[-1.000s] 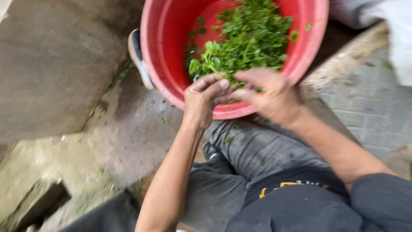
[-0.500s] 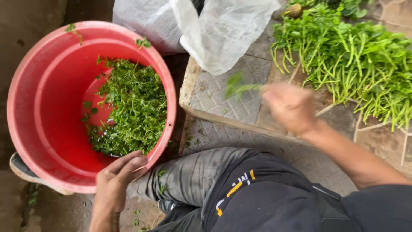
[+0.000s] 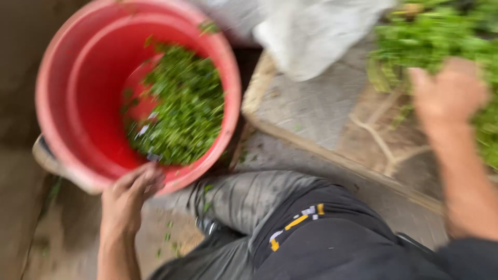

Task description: The person sits on the ground with a red basin of leafy greens (watercress) and strips leaves from the stems by hand, dropping the trimmed leaves back into the basin and tossing stripped stems onto a pile beside them. They work through the greens one stem at a time, occasionally shifting the pile in the basin.

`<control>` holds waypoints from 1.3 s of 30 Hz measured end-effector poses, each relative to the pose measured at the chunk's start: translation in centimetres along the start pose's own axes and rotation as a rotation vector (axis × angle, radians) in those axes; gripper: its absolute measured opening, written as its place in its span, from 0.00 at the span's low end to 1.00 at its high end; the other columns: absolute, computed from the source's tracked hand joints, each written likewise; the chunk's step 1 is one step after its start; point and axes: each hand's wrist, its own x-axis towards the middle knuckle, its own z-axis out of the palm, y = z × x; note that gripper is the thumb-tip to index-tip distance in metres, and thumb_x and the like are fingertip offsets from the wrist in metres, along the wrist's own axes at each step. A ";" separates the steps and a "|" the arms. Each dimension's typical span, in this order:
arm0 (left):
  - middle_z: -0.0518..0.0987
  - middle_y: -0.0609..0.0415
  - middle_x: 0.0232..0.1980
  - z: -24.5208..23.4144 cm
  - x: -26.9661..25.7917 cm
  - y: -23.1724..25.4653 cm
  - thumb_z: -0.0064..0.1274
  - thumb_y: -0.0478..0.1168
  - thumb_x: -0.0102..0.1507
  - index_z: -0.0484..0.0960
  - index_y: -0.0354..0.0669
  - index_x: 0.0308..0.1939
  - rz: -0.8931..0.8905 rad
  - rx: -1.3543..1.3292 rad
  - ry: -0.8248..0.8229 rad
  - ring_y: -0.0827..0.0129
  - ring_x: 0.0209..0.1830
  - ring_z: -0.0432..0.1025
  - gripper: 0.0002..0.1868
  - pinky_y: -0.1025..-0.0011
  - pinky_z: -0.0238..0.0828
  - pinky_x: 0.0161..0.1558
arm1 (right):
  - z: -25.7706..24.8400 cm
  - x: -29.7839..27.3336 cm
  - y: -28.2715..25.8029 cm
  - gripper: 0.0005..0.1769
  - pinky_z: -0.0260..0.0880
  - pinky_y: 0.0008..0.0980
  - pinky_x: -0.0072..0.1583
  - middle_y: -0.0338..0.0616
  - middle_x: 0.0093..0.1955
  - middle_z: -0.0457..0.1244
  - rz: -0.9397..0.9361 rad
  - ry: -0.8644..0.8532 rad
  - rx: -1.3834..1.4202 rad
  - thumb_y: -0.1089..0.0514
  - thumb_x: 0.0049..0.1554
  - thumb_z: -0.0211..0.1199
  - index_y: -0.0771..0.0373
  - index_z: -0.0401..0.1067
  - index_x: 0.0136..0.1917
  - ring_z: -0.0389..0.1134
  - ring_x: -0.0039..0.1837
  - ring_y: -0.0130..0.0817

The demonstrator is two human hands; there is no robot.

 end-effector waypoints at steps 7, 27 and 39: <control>0.84 0.47 0.43 -3.1 1.3 -1.1 0.53 0.28 0.60 0.83 0.29 0.53 0.123 -0.008 0.263 0.70 0.25 0.78 0.16 0.73 0.79 0.29 | -8.2 0.1 -20.1 0.07 0.69 0.47 0.52 0.56 0.45 0.69 -0.471 0.021 0.703 0.62 0.65 0.68 0.69 0.79 0.53 0.69 0.48 0.51; 0.83 0.47 0.50 -3.6 -6.2 -1.0 0.61 0.37 0.60 0.85 0.36 0.51 0.172 0.383 0.358 0.64 0.39 0.83 0.16 0.69 0.80 0.41 | 1.4 6.8 -45.5 0.24 0.71 0.47 0.60 0.58 0.50 0.68 -1.269 -0.600 0.575 0.49 0.54 0.75 0.63 0.79 0.59 0.71 0.53 0.51; 0.83 0.48 0.45 -3.6 -5.2 -0.9 0.61 0.36 0.60 0.85 0.36 0.50 0.171 0.439 0.381 0.65 0.37 0.83 0.15 0.69 0.78 0.39 | -1.5 1.1 -43.1 0.27 0.68 0.51 0.64 0.57 0.55 0.69 -1.310 -0.502 0.570 0.40 0.58 0.64 0.69 0.80 0.48 0.70 0.59 0.54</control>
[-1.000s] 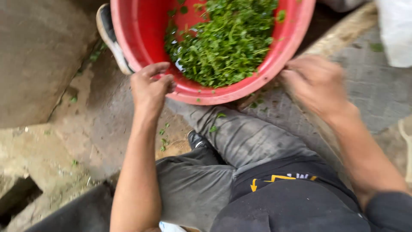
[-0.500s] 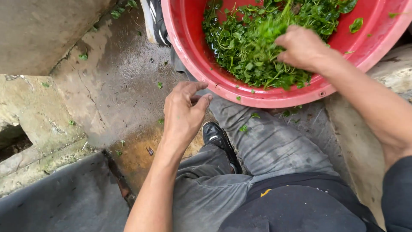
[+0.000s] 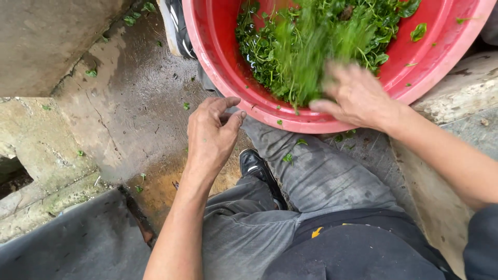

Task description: The person sits on the ground with a red basin of leafy greens (watercress) and strips leaves from the stems by hand, dropping the trimmed leaves back into the basin and tossing stripped stems onto a pile beside them. They work through the greens one stem at a time, occasionally shifting the pile in the basin.

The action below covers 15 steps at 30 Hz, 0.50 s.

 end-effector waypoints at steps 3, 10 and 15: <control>0.82 0.47 0.45 -0.1 0.1 0.3 0.61 0.36 0.60 0.85 0.36 0.50 0.007 0.011 -0.006 0.64 0.36 0.82 0.15 0.68 0.78 0.39 | 4.7 -2.4 5.4 0.21 0.67 0.50 0.67 0.48 0.60 0.70 0.147 -0.353 0.133 0.41 0.59 0.62 0.59 0.83 0.44 0.71 0.62 0.50; 0.82 0.46 0.43 0.0 0.1 0.2 0.59 0.39 0.61 0.85 0.35 0.49 0.003 0.044 -0.044 0.64 0.36 0.82 0.15 0.66 0.78 0.40 | 8.7 1.9 14.1 0.30 0.71 0.52 0.53 0.65 0.56 0.68 0.566 -0.304 -0.148 0.36 0.64 0.66 0.68 0.82 0.47 0.71 0.53 0.55; 0.83 0.45 0.44 1.1 1.2 0.1 0.60 0.41 0.60 0.86 0.37 0.49 0.029 0.109 -0.030 0.61 0.35 0.81 0.16 0.62 0.76 0.43 | 11.6 1.5 16.4 0.17 0.71 0.49 0.58 0.56 0.49 0.72 0.476 -0.198 -0.216 0.45 0.54 0.68 0.61 0.83 0.41 0.70 0.53 0.55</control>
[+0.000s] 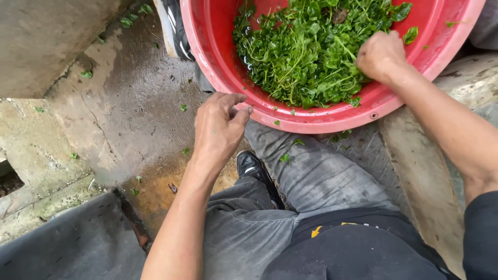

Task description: The person sits on the ground with a red basin of leafy greens (watercress) and strips leaves from the stems by hand, dropping the trimmed leaves back into the basin and tossing stripped stems onto a pile beside them. They work through the greens one stem at a time, occasionally shifting the pile in the basin.

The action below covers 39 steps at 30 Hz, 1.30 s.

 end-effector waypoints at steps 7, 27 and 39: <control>0.83 0.46 0.45 1.4 0.1 0.6 0.59 0.39 0.63 0.86 0.38 0.50 0.081 0.019 0.021 0.59 0.36 0.80 0.13 0.61 0.77 0.45 | -12.5 -7.1 -2.0 0.03 0.70 0.40 0.69 0.50 0.63 0.70 -0.238 0.382 0.846 0.61 0.53 0.70 0.61 0.81 0.43 0.71 0.65 0.38; 0.84 0.47 0.34 9.5 5.7 1.7 0.59 0.34 0.62 0.87 0.34 0.40 0.198 -0.329 0.014 0.66 0.32 0.78 0.06 0.69 0.75 0.35 | -20.7 -12.4 -9.7 0.05 0.66 0.44 0.73 0.53 0.67 0.65 -0.553 0.701 0.819 0.66 0.62 0.62 0.70 0.74 0.51 0.66 0.70 0.44; 0.83 0.49 0.38 9.7 5.9 2.3 0.56 0.32 0.66 0.81 0.29 0.44 -0.079 -1.124 -0.154 0.67 0.34 0.80 0.07 0.69 0.84 0.40 | -15.6 -14.1 -12.4 0.20 0.73 0.28 0.57 0.48 0.56 0.69 -0.132 0.292 1.447 0.58 0.57 0.73 0.69 0.75 0.59 0.71 0.56 0.31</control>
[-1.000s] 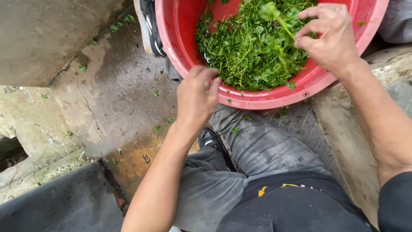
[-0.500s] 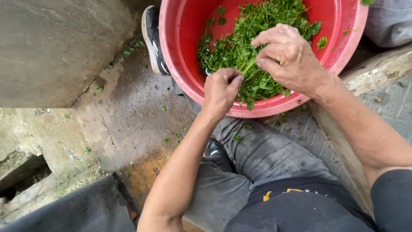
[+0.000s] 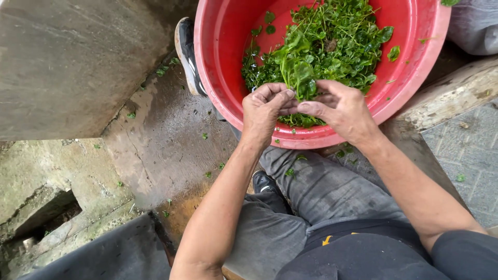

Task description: The person sits on the ground with a red basin of leafy greens (watercress) and strips leaves from the stems by hand, dropping the trimmed leaves back into the basin and tossing stripped stems onto a pile beside them. They work through the greens one stem at a time, occasionally shifting the pile in the basin.

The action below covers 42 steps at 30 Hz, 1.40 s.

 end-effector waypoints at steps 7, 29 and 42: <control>0.83 0.47 0.40 1.4 -0.6 1.0 0.55 0.33 0.67 0.80 0.30 0.46 -0.065 -0.130 -0.042 0.63 0.37 0.82 0.07 0.63 0.85 0.44 | 0.1 -0.2 0.9 0.09 0.76 0.33 0.59 0.47 0.53 0.71 0.080 0.093 0.833 0.70 0.61 0.66 0.70 0.76 0.56 0.74 0.52 0.31; 0.85 0.47 0.40 2.8 -0.6 0.5 0.61 0.29 0.62 0.81 0.30 0.46 -0.118 -0.118 -0.065 0.64 0.35 0.82 0.09 0.66 0.85 0.41 | -0.9 -0.7 0.1 0.09 0.75 0.35 0.61 0.45 0.52 0.72 0.197 0.095 0.939 0.69 0.58 0.69 0.67 0.79 0.53 0.74 0.55 0.33; 0.85 0.49 0.44 3.1 -0.7 0.7 0.59 0.30 0.64 0.83 0.31 0.52 -0.112 -0.184 -0.057 0.67 0.40 0.81 0.12 0.67 0.84 0.44 | -0.1 -2.9 -2.6 0.13 0.73 0.33 0.63 0.50 0.59 0.68 -0.432 0.222 -0.241 0.71 0.55 0.72 0.68 0.78 0.55 0.71 0.63 0.34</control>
